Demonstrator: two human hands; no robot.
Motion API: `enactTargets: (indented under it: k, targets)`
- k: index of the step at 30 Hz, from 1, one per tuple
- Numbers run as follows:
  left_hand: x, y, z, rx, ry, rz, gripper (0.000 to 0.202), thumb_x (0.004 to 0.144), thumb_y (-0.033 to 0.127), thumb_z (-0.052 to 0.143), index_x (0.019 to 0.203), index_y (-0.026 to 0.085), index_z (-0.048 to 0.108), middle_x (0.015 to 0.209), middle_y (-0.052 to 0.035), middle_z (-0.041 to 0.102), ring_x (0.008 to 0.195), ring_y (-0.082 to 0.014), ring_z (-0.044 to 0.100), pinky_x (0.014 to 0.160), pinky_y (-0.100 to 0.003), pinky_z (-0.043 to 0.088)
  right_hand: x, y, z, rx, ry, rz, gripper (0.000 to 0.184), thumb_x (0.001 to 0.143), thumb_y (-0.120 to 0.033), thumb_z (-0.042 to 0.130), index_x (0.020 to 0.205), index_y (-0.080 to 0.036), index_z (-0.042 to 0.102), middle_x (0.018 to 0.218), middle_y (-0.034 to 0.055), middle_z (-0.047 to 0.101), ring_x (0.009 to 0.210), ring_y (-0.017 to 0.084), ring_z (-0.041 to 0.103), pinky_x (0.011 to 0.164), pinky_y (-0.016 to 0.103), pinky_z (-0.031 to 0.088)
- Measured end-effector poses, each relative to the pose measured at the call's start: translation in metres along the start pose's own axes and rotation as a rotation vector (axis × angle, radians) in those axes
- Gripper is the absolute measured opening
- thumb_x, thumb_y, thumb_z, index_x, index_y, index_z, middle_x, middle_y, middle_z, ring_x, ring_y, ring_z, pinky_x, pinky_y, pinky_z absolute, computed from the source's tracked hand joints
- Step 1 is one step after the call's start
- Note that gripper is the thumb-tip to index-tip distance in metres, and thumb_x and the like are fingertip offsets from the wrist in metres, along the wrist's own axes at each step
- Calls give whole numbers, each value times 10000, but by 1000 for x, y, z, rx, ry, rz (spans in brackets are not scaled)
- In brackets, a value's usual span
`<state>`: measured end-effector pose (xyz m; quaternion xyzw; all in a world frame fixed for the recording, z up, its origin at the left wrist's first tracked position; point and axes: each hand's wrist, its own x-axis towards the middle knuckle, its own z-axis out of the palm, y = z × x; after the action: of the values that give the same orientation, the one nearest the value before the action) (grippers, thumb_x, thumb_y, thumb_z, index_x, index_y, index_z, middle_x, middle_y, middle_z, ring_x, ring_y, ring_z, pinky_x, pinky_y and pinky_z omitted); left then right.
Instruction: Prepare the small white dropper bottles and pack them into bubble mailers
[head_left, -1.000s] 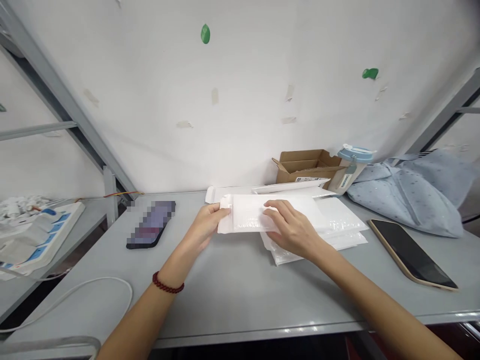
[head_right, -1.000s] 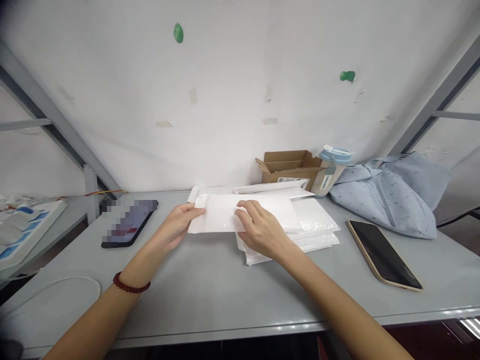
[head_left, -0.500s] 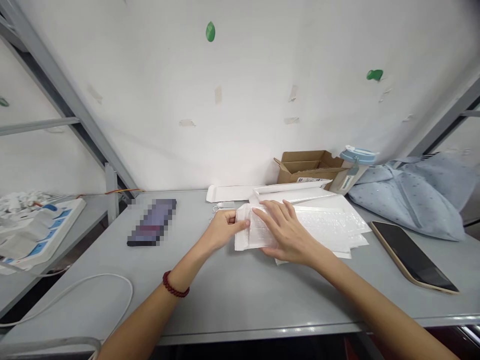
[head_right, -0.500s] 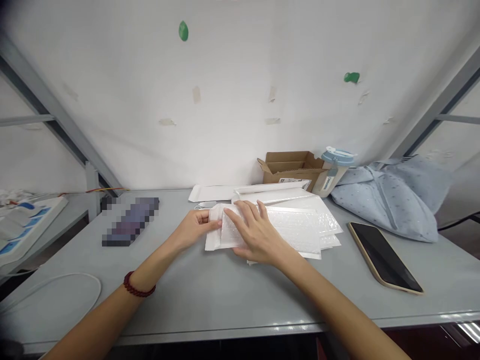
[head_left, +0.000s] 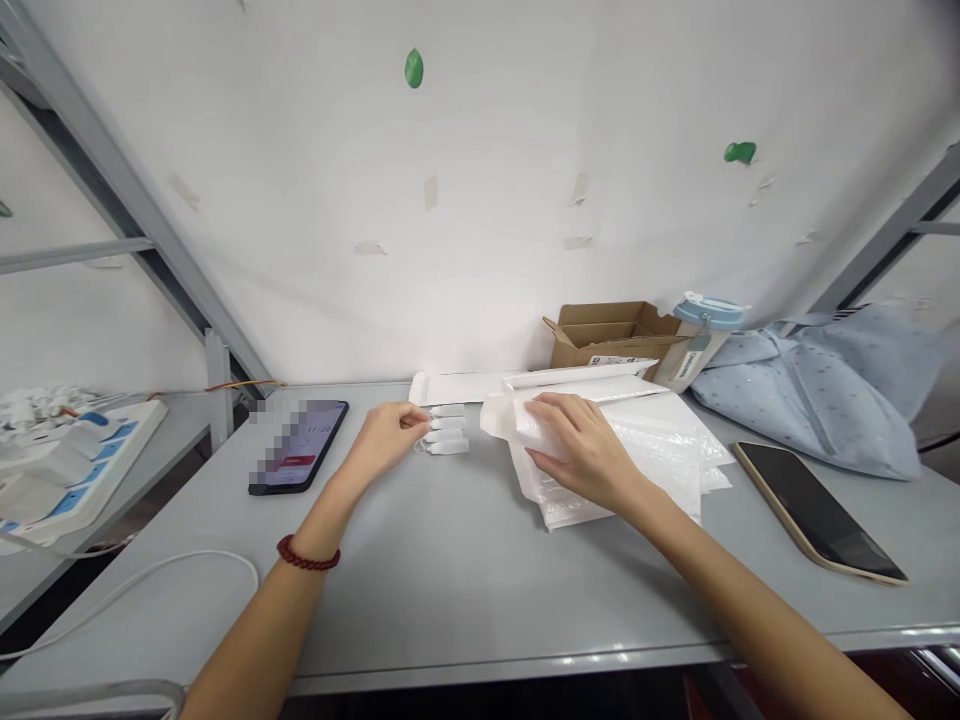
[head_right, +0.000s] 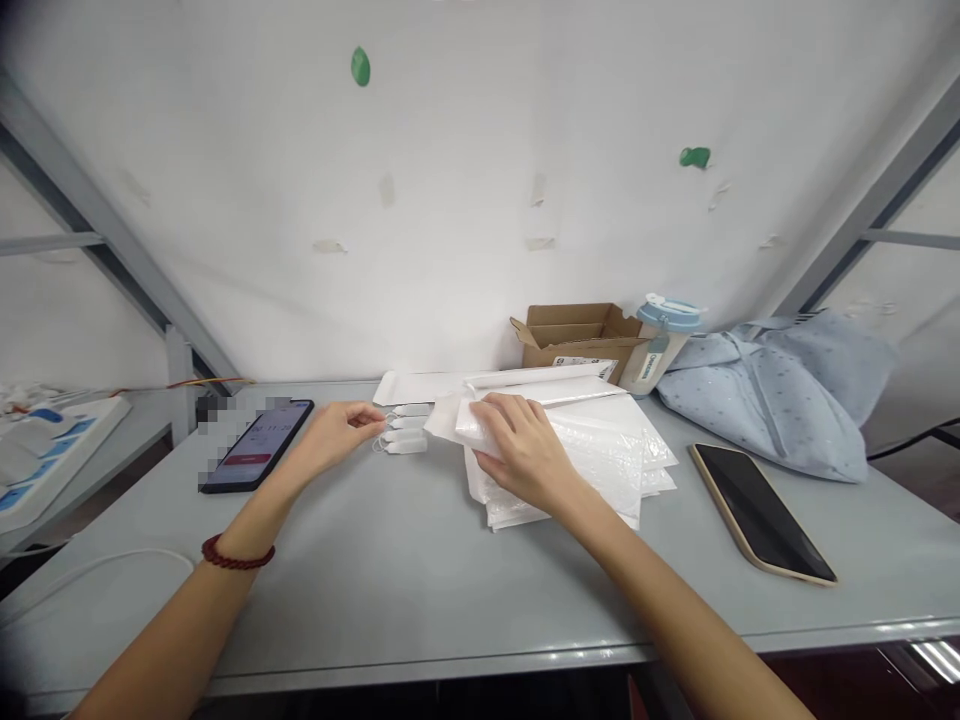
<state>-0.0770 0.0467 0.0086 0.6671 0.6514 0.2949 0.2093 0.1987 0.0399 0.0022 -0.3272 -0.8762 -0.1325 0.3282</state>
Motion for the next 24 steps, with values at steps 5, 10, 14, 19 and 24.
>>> enactTargets:
  k: [5, 10, 14, 19, 24]
  targets:
    - [-1, -9, 1, 296, -185, -1, 200, 685, 265, 535, 812, 198, 674, 772, -34, 672, 697, -200, 602, 573, -260, 387, -1, 5, 3, 8, -18, 38, 407, 781, -208, 572, 1166, -188, 442, 1107, 128, 556, 1018, 270, 522, 816, 403, 429]
    - [-3, -9, 9, 327, -238, -1, 186, 665, 218, 513, 759, 195, 672, 740, -42, 654, 640, -196, 575, 533, -260, 339, -1, 3, 4, -5, -35, 41, 404, 774, -194, 585, 1155, -176, 451, 1108, 125, 560, 1021, 268, 518, 819, 396, 427]
    - [-3, -8, 10, 300, -283, 27, 174, 666, 213, 499, 710, 180, 664, 691, -36, 645, 629, -186, 568, 532, -254, 337, -1, 2, 4, -2, -39, 35, 403, 776, -191, 582, 1155, -173, 447, 1105, 126, 560, 1017, 267, 517, 814, 395, 428]
    - [-4, -3, 2, 227, -324, 45, 188, 684, 253, 498, 679, 166, 664, 667, -24, 650, 645, -176, 581, 542, -238, 371, 0, 3, 3, 10, -48, 38, 392, 791, -194, 560, 1164, -192, 439, 1103, 121, 562, 1014, 265, 518, 808, 397, 427]
    - [-8, 6, -16, 37, -282, 17, 196, 686, 315, 537, 657, 169, 664, 639, -6, 630, 639, -164, 564, 557, -236, 387, 0, 3, 3, 4, -53, 38, 376, 801, -203, 549, 1162, -186, 444, 1104, 127, 560, 1013, 267, 515, 810, 396, 426]
